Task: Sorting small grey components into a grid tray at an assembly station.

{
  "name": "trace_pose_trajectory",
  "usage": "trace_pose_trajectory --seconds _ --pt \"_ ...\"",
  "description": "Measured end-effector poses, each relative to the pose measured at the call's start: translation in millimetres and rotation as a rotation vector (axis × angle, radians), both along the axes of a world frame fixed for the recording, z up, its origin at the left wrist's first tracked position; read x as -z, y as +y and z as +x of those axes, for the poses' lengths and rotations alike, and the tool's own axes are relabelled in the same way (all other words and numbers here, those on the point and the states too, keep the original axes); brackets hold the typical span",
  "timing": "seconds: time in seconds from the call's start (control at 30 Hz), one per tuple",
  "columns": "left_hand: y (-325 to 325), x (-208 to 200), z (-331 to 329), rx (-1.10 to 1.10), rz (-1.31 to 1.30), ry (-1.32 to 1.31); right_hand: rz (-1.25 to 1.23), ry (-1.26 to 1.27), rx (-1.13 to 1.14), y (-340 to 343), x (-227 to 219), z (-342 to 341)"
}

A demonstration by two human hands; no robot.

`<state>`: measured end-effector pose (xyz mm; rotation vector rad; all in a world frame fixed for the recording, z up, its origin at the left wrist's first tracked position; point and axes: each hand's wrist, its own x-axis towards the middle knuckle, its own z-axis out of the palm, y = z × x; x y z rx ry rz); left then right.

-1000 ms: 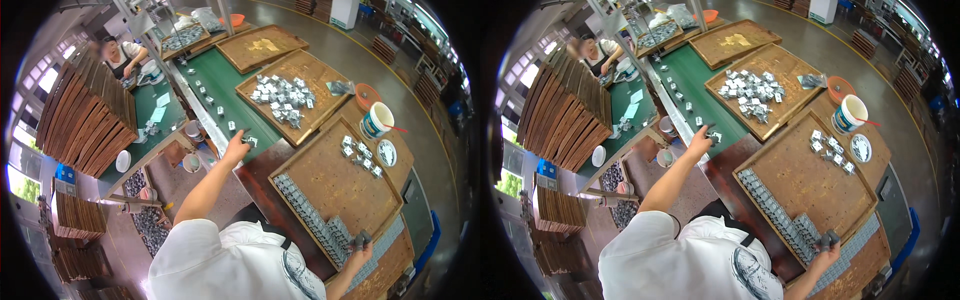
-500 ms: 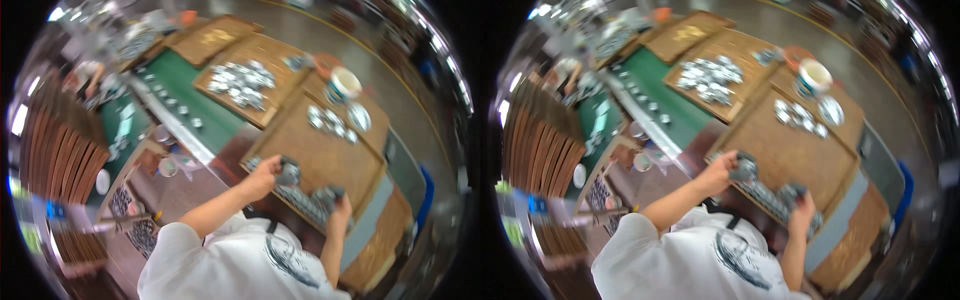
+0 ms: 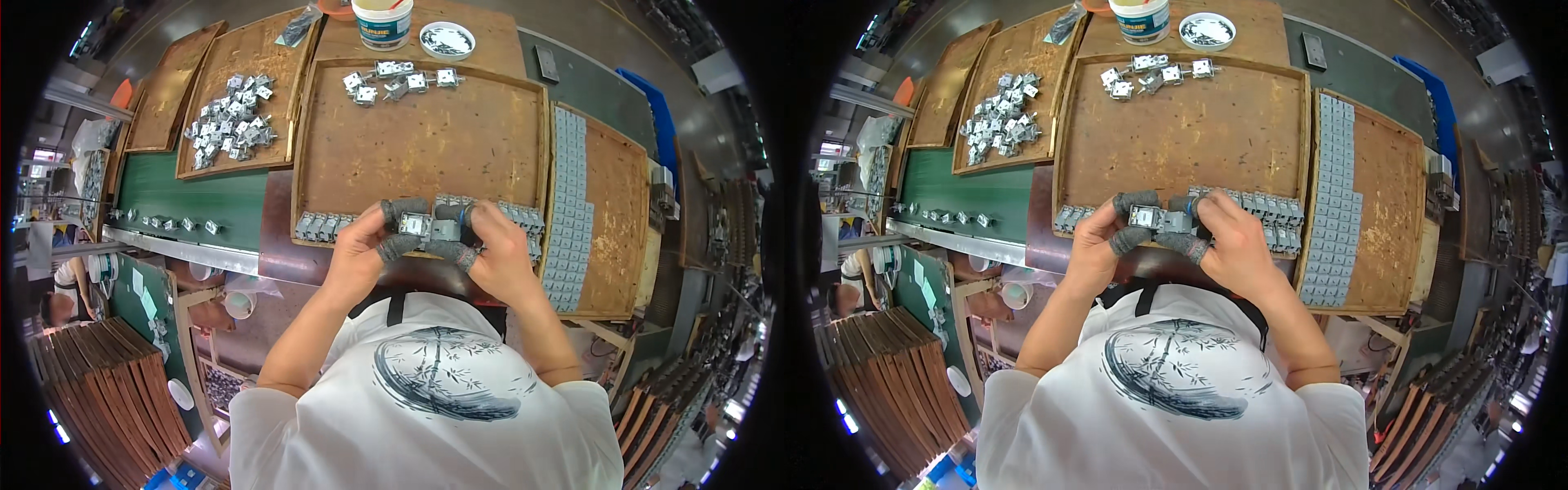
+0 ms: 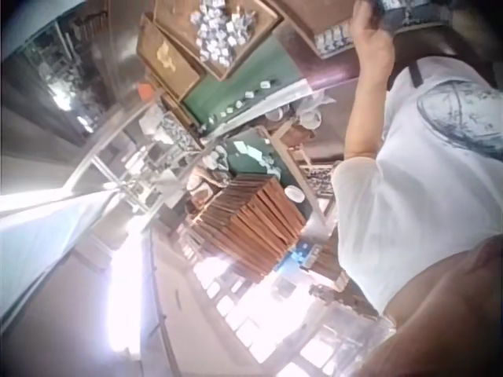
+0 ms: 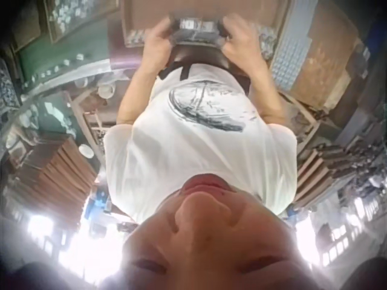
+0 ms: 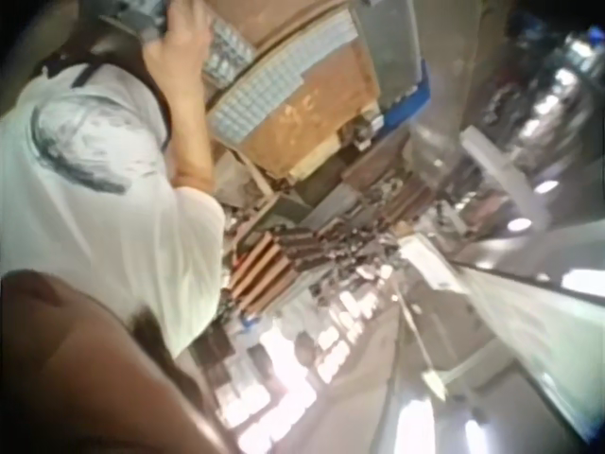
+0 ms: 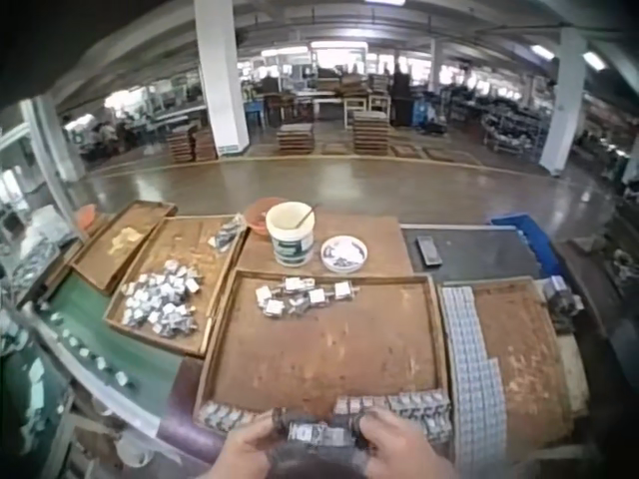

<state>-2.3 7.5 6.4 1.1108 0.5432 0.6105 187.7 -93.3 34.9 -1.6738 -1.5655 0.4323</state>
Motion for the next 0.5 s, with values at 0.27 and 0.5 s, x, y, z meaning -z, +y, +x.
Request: trace_pose_trajectory --seconds 0.27,0.5 --pt "-22.7 7.5 19.0 -0.051 0.362 0.216 0.149 -0.266 -0.008 2.7 31.8 -3.3" --pt "-18.3 5.4 28.3 -0.064 0.814 0.459 0.111 -0.169 0.147 2.7 39.5 -20.5"
